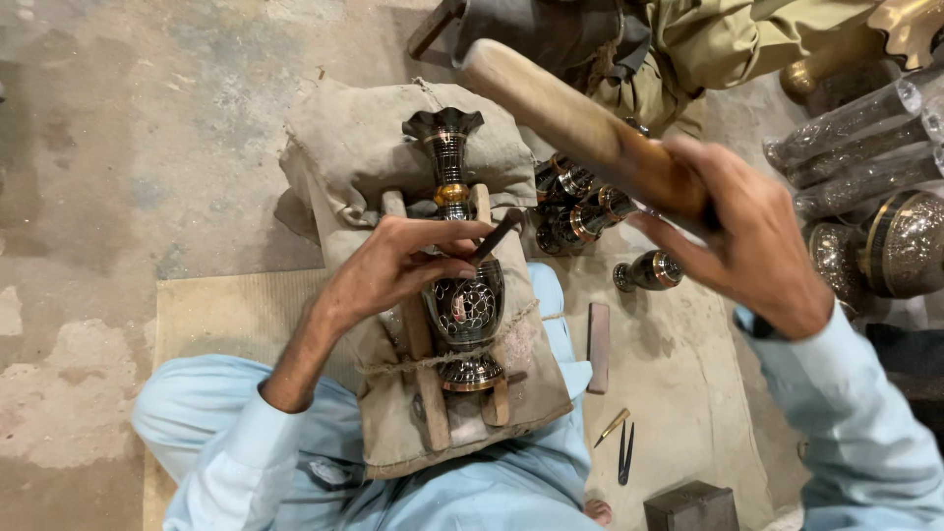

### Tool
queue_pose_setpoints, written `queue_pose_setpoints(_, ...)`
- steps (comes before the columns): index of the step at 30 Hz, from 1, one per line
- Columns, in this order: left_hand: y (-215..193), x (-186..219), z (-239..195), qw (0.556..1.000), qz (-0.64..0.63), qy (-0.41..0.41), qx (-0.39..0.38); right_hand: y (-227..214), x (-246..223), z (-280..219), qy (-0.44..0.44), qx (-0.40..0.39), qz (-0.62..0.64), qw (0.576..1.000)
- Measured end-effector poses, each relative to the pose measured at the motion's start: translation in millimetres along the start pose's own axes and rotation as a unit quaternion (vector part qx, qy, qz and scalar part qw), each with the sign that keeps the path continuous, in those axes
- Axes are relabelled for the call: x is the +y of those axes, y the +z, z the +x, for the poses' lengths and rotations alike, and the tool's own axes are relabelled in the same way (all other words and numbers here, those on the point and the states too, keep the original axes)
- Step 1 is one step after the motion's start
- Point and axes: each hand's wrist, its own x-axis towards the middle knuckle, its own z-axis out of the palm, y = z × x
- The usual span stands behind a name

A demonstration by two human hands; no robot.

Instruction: The person sits on the floor and uses a hammer and chisel to engrave a floral pattern onto a metal vase held in a padded clamp. The person repeatedly strikes the chisel to create the design on the vase's surface.

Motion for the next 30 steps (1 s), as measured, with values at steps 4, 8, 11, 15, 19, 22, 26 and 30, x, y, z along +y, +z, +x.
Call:
queue_pose_setpoints(4,-5.0,3.8,3.0,0.999,-0.015,0.006,-0.035,5.0,-16.1,-35.1,0.105,0.034,0.04,0.993)
queue_pose_setpoints(8,-5.3,7.8,4.9,0.999,0.007,0.008,-0.051,15.9,-15.3,-53.7,0.111,-0.001,-0.003,0.994)
queue_pose_setpoints(11,-2.6,10.0,3.8,0.997,0.035,0.052,-0.048,25.6,-13.2,-57.8,0.11,0.038,0.034,0.993)
queue_pose_setpoints(15,0.0,11.3,2.6,0.997,0.046,0.037,-0.051,30.5,-12.7,-59.9,0.047,0.006,-0.066,0.997)
queue_pose_setpoints(19,-0.7,15.1,-3.8,1.0,0.024,-0.01,-0.007,28.8,-11.0,-48.4,0.134,-0.002,0.071,0.988)
queue_pose_setpoints(22,2.6,17.7,-7.2,0.998,-0.001,-0.045,0.031,20.0,-7.6,-33.5,0.105,-0.061,-0.036,0.992)
queue_pose_setpoints(26,8.0,19.5,-14.5,0.994,0.012,-0.04,0.096,4.6,-8.8,-11.8,0.111,-0.058,0.116,0.985)
queue_pose_setpoints(30,13.5,17.8,-18.7,0.988,-0.015,-0.07,0.135,-0.9,-7.9,12.4,0.107,-0.154,-0.133,0.973)
